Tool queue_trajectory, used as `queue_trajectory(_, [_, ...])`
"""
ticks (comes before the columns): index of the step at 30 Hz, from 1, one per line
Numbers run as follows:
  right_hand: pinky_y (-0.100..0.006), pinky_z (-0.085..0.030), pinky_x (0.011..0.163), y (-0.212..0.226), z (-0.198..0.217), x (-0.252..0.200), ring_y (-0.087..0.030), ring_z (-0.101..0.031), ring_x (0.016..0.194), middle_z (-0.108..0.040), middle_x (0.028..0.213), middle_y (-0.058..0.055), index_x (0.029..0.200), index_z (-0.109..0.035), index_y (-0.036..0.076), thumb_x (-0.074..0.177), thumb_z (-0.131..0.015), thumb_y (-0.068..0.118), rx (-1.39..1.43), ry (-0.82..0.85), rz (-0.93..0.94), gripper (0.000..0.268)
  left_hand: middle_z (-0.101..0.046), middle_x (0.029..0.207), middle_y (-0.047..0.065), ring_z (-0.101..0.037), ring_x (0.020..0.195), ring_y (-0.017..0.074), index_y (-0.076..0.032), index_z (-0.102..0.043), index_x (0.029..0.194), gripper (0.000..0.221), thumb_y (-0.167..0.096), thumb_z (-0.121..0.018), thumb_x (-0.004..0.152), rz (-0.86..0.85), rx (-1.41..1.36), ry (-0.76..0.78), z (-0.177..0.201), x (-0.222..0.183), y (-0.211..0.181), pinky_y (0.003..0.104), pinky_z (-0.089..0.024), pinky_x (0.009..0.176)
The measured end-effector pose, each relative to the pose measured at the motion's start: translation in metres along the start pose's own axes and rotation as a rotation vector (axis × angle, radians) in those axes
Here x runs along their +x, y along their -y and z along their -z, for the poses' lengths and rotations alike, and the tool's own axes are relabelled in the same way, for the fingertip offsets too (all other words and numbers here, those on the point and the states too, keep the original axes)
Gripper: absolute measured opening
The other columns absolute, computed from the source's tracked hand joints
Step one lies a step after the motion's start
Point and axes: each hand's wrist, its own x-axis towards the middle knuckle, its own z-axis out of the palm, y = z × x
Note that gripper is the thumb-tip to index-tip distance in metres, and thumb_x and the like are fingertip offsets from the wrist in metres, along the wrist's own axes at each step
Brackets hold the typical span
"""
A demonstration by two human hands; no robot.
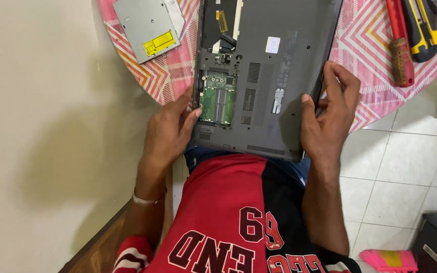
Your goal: Disassembling a laptop by removing the optical drive and unscrewing the bottom cover.
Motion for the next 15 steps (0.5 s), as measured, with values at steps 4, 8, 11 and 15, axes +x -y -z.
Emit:
queue_trajectory(4, [-0.040,-0.054,0.086,-0.012,-0.003,-0.001,-0.039,-0.053,0.116,-0.045,0.137,-0.023,0.152,-0.052,-0.006,0.097,-0.071,-0.007,-0.025,-0.009,0.007,0.059,-0.063,0.083,0.031,-0.066,0.074,0.0490,0.002,-0.060,0.143,0.047,-0.026,-0.059,0.104,0.042,-0.009,0.010,-0.006,-0.022,0.001,0.055,-0.054,0.059])
queue_trajectory(8, [-0.039,-0.055,0.084,-0.019,-0.007,-0.002,-0.037,-0.055,0.111,-0.046,0.136,-0.022,0.152,-0.051,-0.006,0.100,-0.071,-0.004,-0.060,-0.005,0.045,0.056,-0.061,0.083,0.020,-0.067,0.069,0.0361,-0.005,-0.070,0.133,0.040,-0.032,-0.062,0.104,0.103,-0.055,-0.041,-0.023,-0.035,0.010,0.040,-0.056,0.050])
queue_trajectory(11, [-0.038,-0.056,0.082,-0.026,-0.011,-0.003,-0.032,-0.057,0.105,-0.048,0.134,-0.023,0.150,-0.053,-0.006,0.104,-0.070,-0.002,-0.030,-0.067,0.057,0.049,-0.055,0.091,0.027,-0.068,0.075,0.0353,0.000,-0.057,0.145,0.044,-0.015,-0.064,0.104,0.149,-0.416,-0.149,-0.036,-0.043,0.017,0.040,-0.068,0.054])
queue_trajectory(15, [-0.035,-0.056,0.080,-0.025,-0.011,0.000,-0.026,-0.056,0.102,-0.051,0.128,-0.018,0.150,-0.054,-0.003,0.106,-0.068,0.012,-0.040,-0.096,0.014,0.048,-0.056,0.123,0.018,-0.063,0.079,0.0168,-0.007,-0.056,0.143,0.049,-0.022,-0.068,0.098,0.243,-0.626,-0.194,-0.042,-0.045,0.019,0.031,-0.065,0.055])
